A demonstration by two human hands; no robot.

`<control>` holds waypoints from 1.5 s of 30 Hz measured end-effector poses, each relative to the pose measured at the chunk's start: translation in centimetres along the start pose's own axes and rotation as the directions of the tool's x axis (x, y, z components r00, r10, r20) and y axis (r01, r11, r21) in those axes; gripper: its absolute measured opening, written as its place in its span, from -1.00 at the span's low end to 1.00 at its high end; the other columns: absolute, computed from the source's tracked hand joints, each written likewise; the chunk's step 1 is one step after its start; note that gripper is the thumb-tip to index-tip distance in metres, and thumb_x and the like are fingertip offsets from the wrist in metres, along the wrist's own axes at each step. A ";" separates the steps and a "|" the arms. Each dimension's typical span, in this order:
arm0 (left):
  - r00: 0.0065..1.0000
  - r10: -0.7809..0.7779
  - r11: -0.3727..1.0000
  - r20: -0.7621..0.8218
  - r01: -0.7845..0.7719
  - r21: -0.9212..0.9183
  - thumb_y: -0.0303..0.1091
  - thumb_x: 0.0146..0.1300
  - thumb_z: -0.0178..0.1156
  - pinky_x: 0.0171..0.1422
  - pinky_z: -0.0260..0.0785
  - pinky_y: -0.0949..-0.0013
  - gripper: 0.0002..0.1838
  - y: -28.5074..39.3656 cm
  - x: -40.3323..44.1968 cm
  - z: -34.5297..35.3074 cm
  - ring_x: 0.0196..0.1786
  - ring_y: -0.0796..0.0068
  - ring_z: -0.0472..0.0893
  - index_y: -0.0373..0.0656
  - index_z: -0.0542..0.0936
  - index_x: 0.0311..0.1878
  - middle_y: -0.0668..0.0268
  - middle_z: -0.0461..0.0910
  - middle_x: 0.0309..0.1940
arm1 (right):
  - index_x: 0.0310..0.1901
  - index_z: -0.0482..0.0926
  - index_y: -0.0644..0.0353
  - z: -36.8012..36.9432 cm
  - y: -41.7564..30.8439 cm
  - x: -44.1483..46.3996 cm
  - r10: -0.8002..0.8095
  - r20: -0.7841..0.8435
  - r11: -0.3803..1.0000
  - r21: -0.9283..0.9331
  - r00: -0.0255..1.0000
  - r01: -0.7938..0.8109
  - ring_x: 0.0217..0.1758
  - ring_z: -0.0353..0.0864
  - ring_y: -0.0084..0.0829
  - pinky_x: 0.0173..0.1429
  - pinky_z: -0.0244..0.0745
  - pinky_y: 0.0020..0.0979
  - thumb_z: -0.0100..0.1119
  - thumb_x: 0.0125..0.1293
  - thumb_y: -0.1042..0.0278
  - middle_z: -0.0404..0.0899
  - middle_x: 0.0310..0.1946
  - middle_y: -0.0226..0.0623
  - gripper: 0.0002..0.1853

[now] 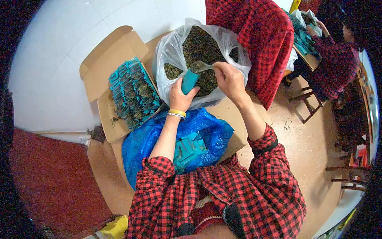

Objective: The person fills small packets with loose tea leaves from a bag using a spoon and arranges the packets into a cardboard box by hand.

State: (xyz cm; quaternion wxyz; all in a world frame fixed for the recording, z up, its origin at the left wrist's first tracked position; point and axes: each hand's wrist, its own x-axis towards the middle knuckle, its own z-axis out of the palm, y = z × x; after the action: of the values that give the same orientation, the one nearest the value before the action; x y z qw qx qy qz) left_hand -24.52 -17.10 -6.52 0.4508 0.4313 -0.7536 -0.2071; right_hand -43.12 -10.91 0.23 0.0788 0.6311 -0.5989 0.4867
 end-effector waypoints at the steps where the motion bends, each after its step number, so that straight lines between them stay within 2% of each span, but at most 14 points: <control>1: 1.000 -0.009 1.000 0.002 0.009 -0.006 -0.05 -0.05 0.49 0.12 0.39 0.07 -0.29 0.1 0.0 0.0 0.01 -0.07 0.55 -0.32 0.49 0.09 -0.07 0.58 -0.08 | -0.20 0.61 0.21 0.0 -0.2 -0.1 -0.112 -0.020 0.994 -0.013 0.993 0.112 -0.22 0.67 -0.12 -0.17 0.55 -0.24 0.21 0.24 0.48 0.66 -0.29 -0.10 -0.89; 6: 1.000 0.012 1.000 -0.013 -0.012 -0.018 -0.09 -0.06 0.50 0.12 0.39 0.07 -0.30 0.2 0.1 -0.2 0.00 -0.07 0.55 -0.32 0.49 0.09 -0.07 0.58 -0.08 | -0.17 0.60 0.22 0.2 -0.6 -0.7 -0.260 0.034 0.965 0.041 0.965 0.259 -0.16 0.66 -0.15 -0.13 0.57 -0.25 0.20 0.20 0.54 0.67 -0.21 -0.16 -0.84; 10: 0.999 -0.024 0.998 0.038 0.026 -0.050 -0.10 -0.06 0.50 0.11 0.39 0.07 -0.30 0.2 0.1 -0.3 -0.01 -0.06 0.55 -0.32 0.49 0.09 -0.06 0.58 -0.09 | -0.11 0.59 0.17 0.2 0.1 -0.9 -0.342 -0.051 0.940 -0.011 0.938 0.342 -0.17 0.66 -0.15 -0.11 0.59 -0.25 0.19 0.18 0.54 0.67 -0.18 -0.20 -0.77; 13: 0.999 -0.024 0.995 -0.034 0.020 -0.103 -0.10 -0.06 0.50 0.11 0.39 0.08 -0.29 -0.2 0.1 0.1 -0.03 -0.04 0.56 -0.32 0.48 0.09 -0.04 0.58 -0.09 | -0.07 0.58 0.16 0.0 1.2 -1.5 -0.039 0.027 0.997 -0.064 0.999 0.041 -0.03 0.62 -0.10 0.02 0.55 -0.21 0.16 0.21 0.52 0.64 -0.04 -0.17 -0.76; 18: 0.997 -0.014 0.992 -0.073 0.005 -0.123 -0.08 -0.01 0.48 0.09 0.40 0.09 -0.30 1.5 -0.4 -0.1 -0.05 -0.03 0.56 -0.32 0.46 0.12 -0.03 0.58 -0.09 | -0.07 0.59 0.18 0.3 -0.3 -1.2 -0.108 0.073 0.988 -0.102 0.991 0.115 0.16 0.51 -0.05 0.21 0.44 -0.16 0.20 0.22 0.39 0.54 0.14 -0.10 -0.76; 21: 0.972 0.192 0.981 -0.136 -0.194 -0.006 -0.09 0.04 0.44 0.07 0.41 0.10 -0.31 2.1 -0.9 0.1 -0.06 -0.03 0.57 -0.30 0.44 0.15 -0.03 0.57 -0.06 | -0.07 0.58 0.19 -0.3 -3.0 -0.5 -0.046 0.171 0.964 0.267 0.984 -0.002 0.30 0.40 -0.03 0.33 0.31 -0.15 0.26 0.21 0.26 0.41 0.27 -0.02 -0.70; 22: 0.972 0.193 0.981 -0.134 -0.196 -0.007 -0.09 0.04 0.44 0.07 0.41 0.10 -0.31 2.3 -1.0 0.2 -0.06 -0.03 0.57 -0.30 0.44 0.15 -0.03 0.57 -0.06 | -0.07 0.58 0.19 -0.2 -2.8 -0.6 -0.044 0.170 0.964 0.265 0.984 -0.003 0.30 0.40 -0.03 0.33 0.31 -0.15 0.26 0.21 0.26 0.41 0.27 -0.02 -0.70; 25: 0.986 0.137 0.983 -0.097 -0.147 -0.107 -0.09 0.06 0.42 0.10 0.40 0.10 -0.32 3.1 -1.2 -0.2 0.00 -0.05 0.55 -0.28 0.43 0.17 -0.04 0.55 -0.02 | -0.07 0.58 0.19 0.3 -2.2 -0.3 -0.094 0.473 0.983 0.183 0.876 0.007 0.30 0.40 -0.03 0.35 0.30 -0.15 0.29 0.18 0.16 0.38 0.29 0.01 -0.64; 30: 0.990 0.076 0.981 -0.122 -0.096 -0.169 -0.14 0.05 0.43 0.15 0.38 0.11 -0.31 4.2 -1.5 -1.4 0.09 -0.05 0.51 -0.27 0.41 0.19 -0.05 0.51 0.05 | -0.11 0.59 0.21 0.5 -3.8 -0.7 -0.085 0.327 0.953 0.303 0.941 -0.019 0.30 0.41 -0.03 0.32 0.33 -0.17 0.29 0.19 0.23 0.39 0.28 0.01 -0.70; 33: 0.971 0.127 0.973 -0.201 -0.161 -0.163 -0.21 0.06 0.42 0.20 0.36 0.12 -0.29 5.0 -1.6 -2.2 0.14 -0.03 0.49 -0.28 0.38 0.25 -0.04 0.47 0.10 | -0.16 0.59 0.22 -0.1 -5.5 -1.3 -0.158 0.229 0.929 0.365 0.961 0.065 0.28 0.44 -0.05 0.28 0.38 -0.20 0.29 0.17 0.37 0.43 0.24 0.01 -0.78; 38: 0.958 0.160 0.965 -0.238 -0.203 -0.168 -0.35 0.07 0.37 0.12 0.38 0.13 -0.26 6.7 -3.3 -4.3 0.05 0.02 0.51 -0.27 0.30 0.33 -0.04 0.48 0.01 | -0.20 0.59 0.22 -1.1 -6.8 -2.4 -0.251 0.233 0.940 0.289 0.940 0.180 0.23 0.50 -0.07 0.23 0.44 -0.22 0.27 0.15 0.51 0.46 0.21 0.00 -0.83; 41: 1.000 0.013 0.861 0.011 -0.006 -0.509 -0.47 0.17 0.30 0.33 0.29 0.26 -0.36 6.7 -5.3 -6.7 0.23 0.20 0.47 -0.32 0.32 0.32 0.07 0.44 0.20 | -0.20 0.59 0.22 -2.0 -7.9 -3.0 -0.230 0.194 0.917 0.371 0.954 0.145 0.14 0.56 -0.06 0.17 0.47 -0.21 0.25 0.15 0.56 0.50 0.17 -0.03 -0.84; 42: 1.000 0.004 0.862 0.008 0.000 -0.506 -0.47 0.17 0.30 0.33 0.29 0.26 -0.36 6.9 -6.1 -7.5 0.23 0.20 0.47 -0.32 0.32 0.32 0.07 0.44 0.20 | -0.20 0.59 0.22 -2.3 -8.5 -3.4 -0.232 0.201 0.915 0.377 0.952 0.143 0.14 0.56 -0.06 0.17 0.47 -0.21 0.25 0.15 0.56 0.50 0.17 -0.03 -0.84; 45: 0.990 -0.129 0.749 0.056 0.134 -0.649 -0.49 0.18 0.27 0.29 0.32 0.29 -0.51 7.9 -8.3 -10.2 0.18 0.13 0.52 -0.31 0.45 0.20 0.03 0.52 0.11 | -0.22 0.59 0.22 -3.4 -10.1 -4.4 -0.270 0.308 0.869 0.486 0.912 0.093 0.06 0.61 -0.06 0.12 0.51 -0.22 0.26 0.16 0.55 0.54 0.13 -0.06 -0.86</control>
State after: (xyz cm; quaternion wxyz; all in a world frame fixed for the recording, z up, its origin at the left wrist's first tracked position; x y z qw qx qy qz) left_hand -17.57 -5.11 0.02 0.5536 0.2989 -0.6044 -0.4887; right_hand -35.66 -2.91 3.71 -0.1401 0.7652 -0.4069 0.4788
